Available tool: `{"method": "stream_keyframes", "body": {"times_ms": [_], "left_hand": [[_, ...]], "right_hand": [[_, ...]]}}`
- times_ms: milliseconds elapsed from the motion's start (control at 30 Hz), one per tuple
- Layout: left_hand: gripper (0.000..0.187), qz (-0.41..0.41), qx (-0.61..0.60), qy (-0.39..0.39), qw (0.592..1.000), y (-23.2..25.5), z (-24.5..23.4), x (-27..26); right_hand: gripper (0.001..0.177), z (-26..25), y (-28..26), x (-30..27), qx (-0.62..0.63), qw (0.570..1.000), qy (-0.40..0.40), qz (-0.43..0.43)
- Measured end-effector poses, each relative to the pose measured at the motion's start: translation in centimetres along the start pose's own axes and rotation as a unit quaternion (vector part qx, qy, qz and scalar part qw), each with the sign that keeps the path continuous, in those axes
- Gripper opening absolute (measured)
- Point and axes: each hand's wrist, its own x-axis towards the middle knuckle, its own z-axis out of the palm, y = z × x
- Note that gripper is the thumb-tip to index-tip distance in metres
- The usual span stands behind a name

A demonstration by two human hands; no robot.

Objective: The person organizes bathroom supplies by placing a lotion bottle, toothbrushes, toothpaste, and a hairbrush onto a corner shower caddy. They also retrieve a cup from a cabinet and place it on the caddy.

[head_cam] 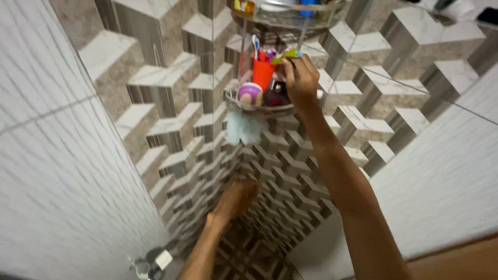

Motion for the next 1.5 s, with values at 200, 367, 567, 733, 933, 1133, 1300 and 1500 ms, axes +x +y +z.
{"method": "stream_keyframes", "body": {"times_ms": [200,367,567,733,933,1133,1300,1500], "left_hand": [[0.018,0.009,0.012,-0.019,1.000,-4.8,-1.2,1.9],[0.017,0.024,0.007,0.014,1.000,-6.8,-1.3,1.9],[0.019,-0.024,0.005,-0.029,0.999,-6.8,-2.2,1.4],[0.021,-0.034,-0.039,-0.026,0.998,-5.3,-2.1,0.8],[0.022,0.029,-0.029,0.029,0.999,-1.6,-1.0,-1.5],[0.032,-0.081,-0.039,0.023,0.996,3.8,1.4,-7.3],[0.034,-0.096,0.007,0.031,0.995,7.6,5.1,-14.6],[0.033,-0.161,0.020,0.099,0.982,11.6,8.3,-24.8]], "right_hand": [[0.007,6.0,4.5,-0.8,-0.010,0.999,-0.025,0.023],[0.011,9.4,7.8,-3.2,-0.104,0.991,-0.060,0.059],[0.014,10.5,10.3,-4.5,-0.083,0.990,-0.095,0.067],[0.019,9.0,8.9,-5.3,-0.084,0.993,-0.051,0.064],[0.014,3.8,0.6,-9.4,-0.040,0.978,-0.130,0.161],[0.015,0.0,-9.9,-14.2,0.196,0.952,-0.207,0.107],[0.010,-2.5,-18.8,-17.6,0.236,0.932,-0.276,0.008],[0.012,-5.7,-30.8,-21.7,0.409,0.846,-0.335,0.067]]}}
